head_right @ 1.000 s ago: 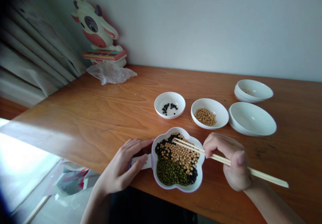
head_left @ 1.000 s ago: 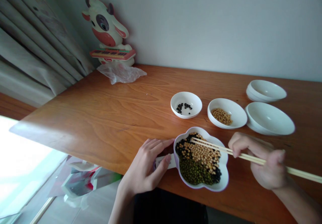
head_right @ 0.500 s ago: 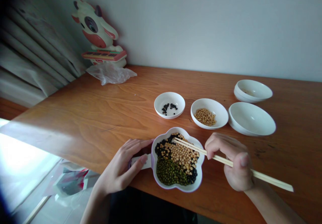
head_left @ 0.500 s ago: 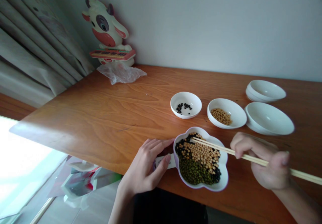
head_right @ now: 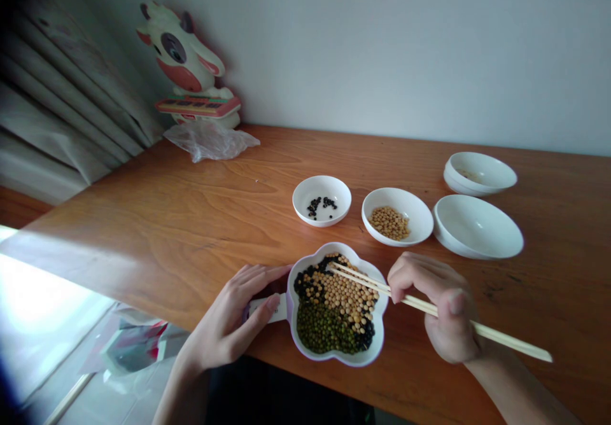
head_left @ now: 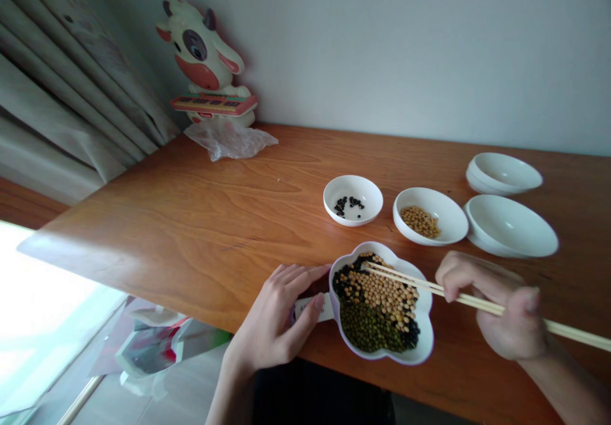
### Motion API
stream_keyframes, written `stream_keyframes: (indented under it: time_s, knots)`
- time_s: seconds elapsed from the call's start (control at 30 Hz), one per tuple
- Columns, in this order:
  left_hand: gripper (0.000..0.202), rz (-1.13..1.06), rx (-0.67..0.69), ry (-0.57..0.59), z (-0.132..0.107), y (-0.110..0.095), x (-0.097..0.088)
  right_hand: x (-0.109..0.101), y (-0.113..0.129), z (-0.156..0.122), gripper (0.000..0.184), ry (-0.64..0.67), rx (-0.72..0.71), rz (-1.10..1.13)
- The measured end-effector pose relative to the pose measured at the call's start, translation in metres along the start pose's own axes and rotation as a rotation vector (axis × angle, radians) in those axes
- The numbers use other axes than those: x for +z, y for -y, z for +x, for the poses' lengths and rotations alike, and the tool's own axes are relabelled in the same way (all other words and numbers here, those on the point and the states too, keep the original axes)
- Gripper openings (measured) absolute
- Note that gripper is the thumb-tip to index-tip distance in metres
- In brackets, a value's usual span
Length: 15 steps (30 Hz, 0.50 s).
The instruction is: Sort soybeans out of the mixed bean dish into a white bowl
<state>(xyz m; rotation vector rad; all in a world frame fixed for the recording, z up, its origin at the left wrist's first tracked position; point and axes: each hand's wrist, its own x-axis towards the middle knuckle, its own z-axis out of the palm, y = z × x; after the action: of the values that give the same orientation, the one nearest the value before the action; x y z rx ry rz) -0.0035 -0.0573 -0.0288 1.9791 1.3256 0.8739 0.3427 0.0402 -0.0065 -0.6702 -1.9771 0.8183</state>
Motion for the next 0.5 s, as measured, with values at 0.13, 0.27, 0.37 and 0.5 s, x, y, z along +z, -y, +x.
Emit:
stream_keyframes:
  time_s: [0.13,0.27,0.37,0.5]
  knots:
    - [0.043,-0.003,-0.007,0.004,-0.0019,-0.0004,-0.0003,0.0017,-0.0017,-0.0013,0.082,-0.002,-0.008,-0.005]
    - [0.043,-0.002,-0.009,0.002,-0.0032,-0.0006,-0.0007,0.0023,-0.0048,-0.0035,0.079,-0.004,-0.03,0.012]
    - [0.043,-0.002,-0.011,0.004,-0.0025,0.0,-0.0004,0.0023,-0.0054,-0.0042,0.079,-0.013,-0.044,0.018]
    - [0.043,0.004,-0.007,-0.002,-0.0008,0.001,0.0002,0.002,-0.003,-0.0024,0.08,-0.027,-0.05,0.025]
